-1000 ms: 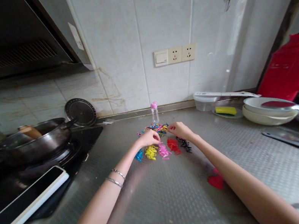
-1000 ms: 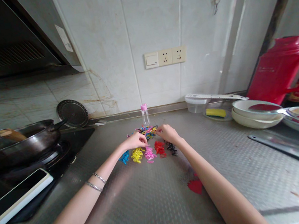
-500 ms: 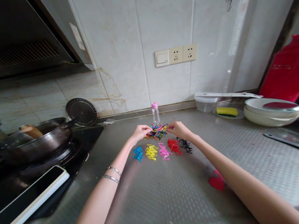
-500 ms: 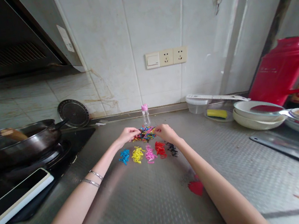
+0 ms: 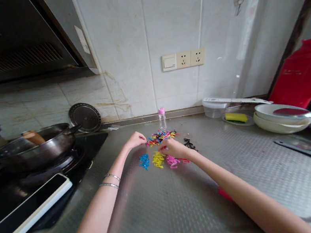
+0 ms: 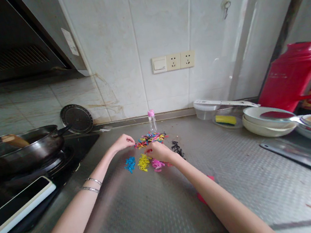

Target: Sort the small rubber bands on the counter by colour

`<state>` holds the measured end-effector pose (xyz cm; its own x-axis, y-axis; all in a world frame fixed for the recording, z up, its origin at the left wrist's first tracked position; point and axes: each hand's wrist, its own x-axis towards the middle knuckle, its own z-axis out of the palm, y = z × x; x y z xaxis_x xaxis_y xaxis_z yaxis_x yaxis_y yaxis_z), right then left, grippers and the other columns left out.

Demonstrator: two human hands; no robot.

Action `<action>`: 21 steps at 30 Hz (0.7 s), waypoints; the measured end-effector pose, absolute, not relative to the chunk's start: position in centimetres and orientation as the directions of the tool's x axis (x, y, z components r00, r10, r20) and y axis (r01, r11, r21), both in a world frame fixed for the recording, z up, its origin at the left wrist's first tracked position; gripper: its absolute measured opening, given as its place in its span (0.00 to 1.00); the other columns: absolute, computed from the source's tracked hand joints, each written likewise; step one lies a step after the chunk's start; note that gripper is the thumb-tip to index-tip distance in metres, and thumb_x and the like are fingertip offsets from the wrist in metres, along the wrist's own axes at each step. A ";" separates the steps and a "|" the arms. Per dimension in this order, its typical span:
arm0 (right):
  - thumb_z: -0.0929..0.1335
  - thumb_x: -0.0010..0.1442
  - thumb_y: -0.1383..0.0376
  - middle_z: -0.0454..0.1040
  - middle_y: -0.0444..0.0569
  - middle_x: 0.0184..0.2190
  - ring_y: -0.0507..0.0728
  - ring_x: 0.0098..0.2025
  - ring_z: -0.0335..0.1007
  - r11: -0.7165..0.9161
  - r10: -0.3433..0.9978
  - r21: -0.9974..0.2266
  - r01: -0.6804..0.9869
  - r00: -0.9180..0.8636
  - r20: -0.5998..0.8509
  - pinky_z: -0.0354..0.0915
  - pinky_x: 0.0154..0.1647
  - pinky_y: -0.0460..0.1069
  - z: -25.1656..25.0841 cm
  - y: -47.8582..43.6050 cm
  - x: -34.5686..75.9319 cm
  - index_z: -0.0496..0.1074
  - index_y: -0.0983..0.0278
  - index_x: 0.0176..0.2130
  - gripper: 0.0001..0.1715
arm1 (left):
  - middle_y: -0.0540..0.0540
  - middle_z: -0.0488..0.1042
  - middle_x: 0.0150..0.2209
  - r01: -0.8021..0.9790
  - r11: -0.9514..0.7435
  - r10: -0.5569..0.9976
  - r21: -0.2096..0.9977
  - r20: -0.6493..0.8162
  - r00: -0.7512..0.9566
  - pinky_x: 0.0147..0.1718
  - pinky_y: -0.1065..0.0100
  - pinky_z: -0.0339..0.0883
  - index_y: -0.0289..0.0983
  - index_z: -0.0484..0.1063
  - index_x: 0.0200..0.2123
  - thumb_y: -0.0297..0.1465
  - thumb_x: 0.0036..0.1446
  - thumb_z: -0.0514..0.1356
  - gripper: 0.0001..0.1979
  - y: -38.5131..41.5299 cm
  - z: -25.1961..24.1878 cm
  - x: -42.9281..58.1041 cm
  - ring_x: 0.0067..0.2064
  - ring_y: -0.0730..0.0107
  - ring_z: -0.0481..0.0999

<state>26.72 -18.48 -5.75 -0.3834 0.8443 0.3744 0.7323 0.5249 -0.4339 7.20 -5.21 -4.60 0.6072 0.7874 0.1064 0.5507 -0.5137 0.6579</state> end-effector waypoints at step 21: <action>0.65 0.50 0.66 0.76 0.47 0.28 0.53 0.31 0.69 0.290 0.890 -0.534 0.795 -0.019 0.455 0.63 0.33 0.44 -6.3 -16.6 35.5 0.76 0.65 0.32 0.11 | 0.46 0.73 0.22 0.594 -0.607 0.712 0.528 0.029 0.701 0.22 0.75 0.57 0.30 0.76 0.29 0.30 0.42 0.56 0.12 -5.1 -5.6 7.6 0.23 0.73 0.68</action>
